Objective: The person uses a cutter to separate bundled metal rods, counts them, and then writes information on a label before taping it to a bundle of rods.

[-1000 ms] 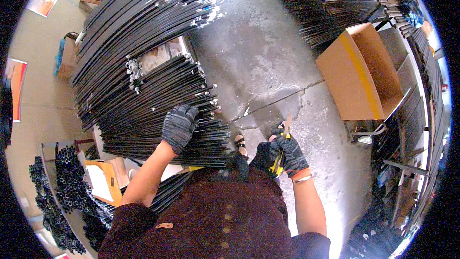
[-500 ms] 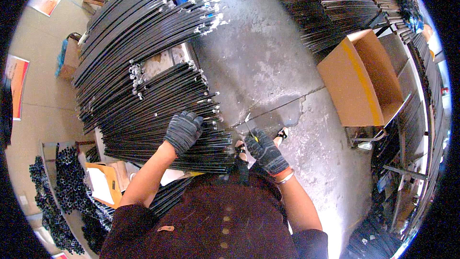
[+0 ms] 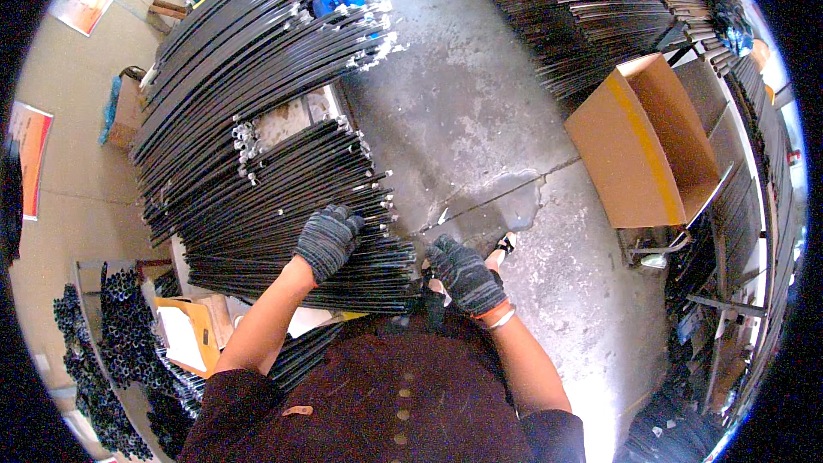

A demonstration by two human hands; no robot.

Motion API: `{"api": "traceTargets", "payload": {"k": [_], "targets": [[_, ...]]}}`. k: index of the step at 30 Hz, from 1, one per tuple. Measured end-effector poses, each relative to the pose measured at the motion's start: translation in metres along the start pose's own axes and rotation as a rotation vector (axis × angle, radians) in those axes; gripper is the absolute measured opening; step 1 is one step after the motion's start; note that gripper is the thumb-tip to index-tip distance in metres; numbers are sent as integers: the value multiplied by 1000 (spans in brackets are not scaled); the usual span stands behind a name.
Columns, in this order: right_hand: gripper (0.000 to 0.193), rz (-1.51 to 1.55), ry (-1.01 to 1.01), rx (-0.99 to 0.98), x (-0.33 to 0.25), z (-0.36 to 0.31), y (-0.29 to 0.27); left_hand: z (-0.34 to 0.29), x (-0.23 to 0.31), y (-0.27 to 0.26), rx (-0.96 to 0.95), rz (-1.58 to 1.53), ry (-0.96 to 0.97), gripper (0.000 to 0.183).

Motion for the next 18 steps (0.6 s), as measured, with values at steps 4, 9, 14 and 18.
{"api": "traceTargets", "payload": {"k": [4, 9, 14, 18], "targets": [[50, 50, -37, 9, -12, 3, -19, 0, -2, 2, 5, 3, 47, 19], [42, 183, 199, -90, -25, 18, -29, -3, 8, -17, 12, -100, 23, 25], [32, 142, 148, -79, -58, 54, -49, 6, 41, -57, 267, -43, 166, 21], [27, 47, 96, 202, -49, 54, -44, 11, 53, -59, 146, -111, 20, 16]]}}
Point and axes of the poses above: each hand's wrist, its own z-axis towards the middle knuckle, its own y-axis out of the palm, x = y × z, the point moved 5 cm from there along z, towards the middle knuckle, and after that the axes turned 6 degrees about y, right-handed, at the moved point
